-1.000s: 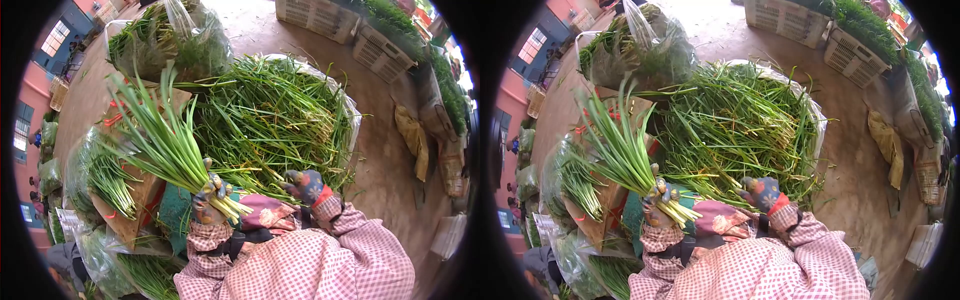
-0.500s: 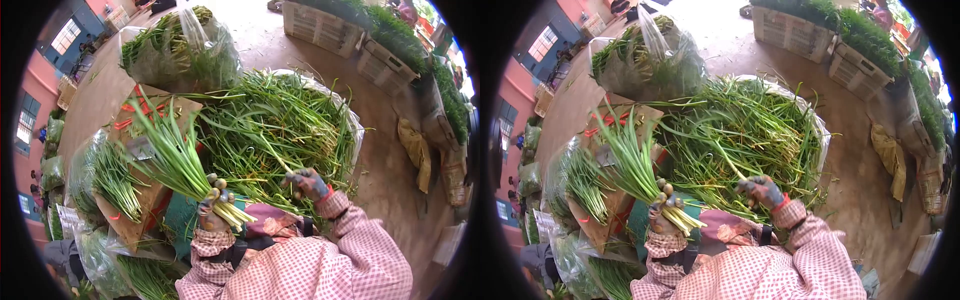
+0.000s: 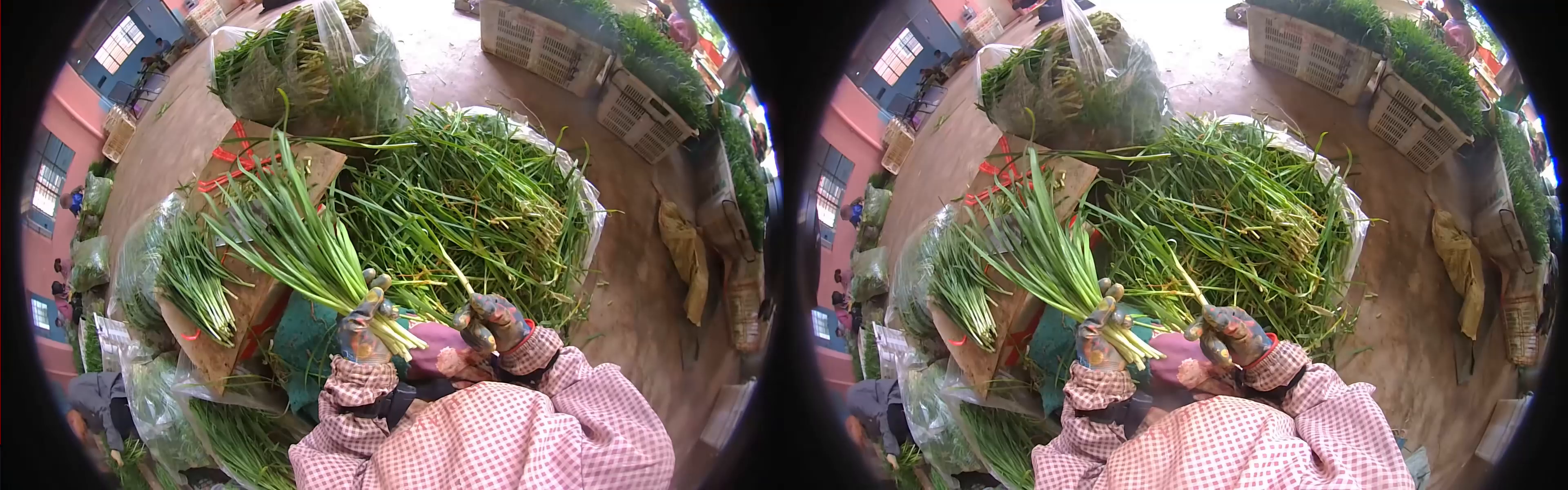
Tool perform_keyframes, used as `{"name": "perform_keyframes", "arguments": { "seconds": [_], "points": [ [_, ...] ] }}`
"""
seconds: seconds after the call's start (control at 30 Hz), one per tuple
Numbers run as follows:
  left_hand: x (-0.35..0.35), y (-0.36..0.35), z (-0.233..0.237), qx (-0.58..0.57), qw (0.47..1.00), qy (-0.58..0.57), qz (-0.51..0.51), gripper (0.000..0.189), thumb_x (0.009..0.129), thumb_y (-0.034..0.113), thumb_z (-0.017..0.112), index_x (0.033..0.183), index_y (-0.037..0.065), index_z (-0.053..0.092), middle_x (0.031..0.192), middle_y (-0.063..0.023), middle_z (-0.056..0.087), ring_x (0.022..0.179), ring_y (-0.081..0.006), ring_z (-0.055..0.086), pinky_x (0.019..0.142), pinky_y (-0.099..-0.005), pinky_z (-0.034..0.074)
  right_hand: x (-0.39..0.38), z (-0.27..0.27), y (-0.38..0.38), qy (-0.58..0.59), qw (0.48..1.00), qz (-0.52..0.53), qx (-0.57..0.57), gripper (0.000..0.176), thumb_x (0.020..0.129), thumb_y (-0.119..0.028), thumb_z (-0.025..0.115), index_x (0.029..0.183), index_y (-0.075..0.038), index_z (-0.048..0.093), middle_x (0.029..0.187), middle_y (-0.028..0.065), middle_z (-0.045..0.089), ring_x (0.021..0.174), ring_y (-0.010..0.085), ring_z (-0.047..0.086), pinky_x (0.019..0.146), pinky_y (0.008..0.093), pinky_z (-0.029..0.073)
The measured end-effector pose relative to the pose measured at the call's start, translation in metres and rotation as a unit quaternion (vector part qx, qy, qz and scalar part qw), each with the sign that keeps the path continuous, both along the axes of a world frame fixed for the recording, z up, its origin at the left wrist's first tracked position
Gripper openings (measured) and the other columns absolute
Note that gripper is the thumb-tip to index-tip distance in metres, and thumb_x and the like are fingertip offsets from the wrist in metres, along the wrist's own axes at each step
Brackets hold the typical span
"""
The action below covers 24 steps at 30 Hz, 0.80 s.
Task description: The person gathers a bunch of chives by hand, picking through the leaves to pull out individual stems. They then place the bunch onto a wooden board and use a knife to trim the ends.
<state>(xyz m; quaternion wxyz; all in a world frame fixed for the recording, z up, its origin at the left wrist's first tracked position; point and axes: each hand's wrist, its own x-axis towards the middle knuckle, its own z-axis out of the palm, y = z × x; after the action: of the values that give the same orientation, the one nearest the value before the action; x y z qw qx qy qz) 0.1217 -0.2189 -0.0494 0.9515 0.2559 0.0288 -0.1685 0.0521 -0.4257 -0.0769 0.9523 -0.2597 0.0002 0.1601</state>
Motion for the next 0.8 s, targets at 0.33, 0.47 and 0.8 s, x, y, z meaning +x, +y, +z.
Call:
{"name": "perform_keyframes", "arguments": {
  "seconds": [0.33,0.47,0.8],
  "points": [
    [0.0,-0.005,-0.041,-0.149,0.985,-0.024,-0.084,0.073,0.067,0.005,0.061,0.127,-0.004,0.02,0.125,-0.0269,0.031,0.092,-0.0345,0.053,0.072,-0.0422,0.051,0.0,0.008,0.001,-0.043,0.996,0.066,-0.041,0.038,0.083,-0.033,0.051,0.084,0.005,0.058,0.066,0.0086,0.06,0.039,0.0078,0.046,0.037,0.0178,0.038],
    [0.002,-0.009,-0.05,-0.041,0.995,0.021,-0.084,0.05,0.085,0.017,0.046,0.125,-0.002,0.025,0.111,-0.022,0.047,0.083,-0.0306,0.057,0.064,-0.0419,0.053,-0.002,0.017,0.009,-0.053,0.951,0.125,-0.278,0.029,0.082,-0.027,0.053,0.084,0.001,0.059,0.068,0.0059,0.06,0.047,0.0091,0.049,0.044,0.0207,0.041],
    [0.003,0.0,-0.029,0.052,0.994,0.08,-0.056,0.048,0.075,0.004,0.059,0.117,0.0,0.038,0.095,-0.0178,0.057,0.063,-0.0176,0.06,0.049,-0.0252,0.052,0.009,0.034,0.002,-0.364,0.593,-0.041,-0.717,0.026,0.07,-0.023,0.065,0.091,-0.008,0.062,0.054,0.0101,0.053,0.044,0.0237,0.051,0.042,0.0303,0.04]
  ]
}}
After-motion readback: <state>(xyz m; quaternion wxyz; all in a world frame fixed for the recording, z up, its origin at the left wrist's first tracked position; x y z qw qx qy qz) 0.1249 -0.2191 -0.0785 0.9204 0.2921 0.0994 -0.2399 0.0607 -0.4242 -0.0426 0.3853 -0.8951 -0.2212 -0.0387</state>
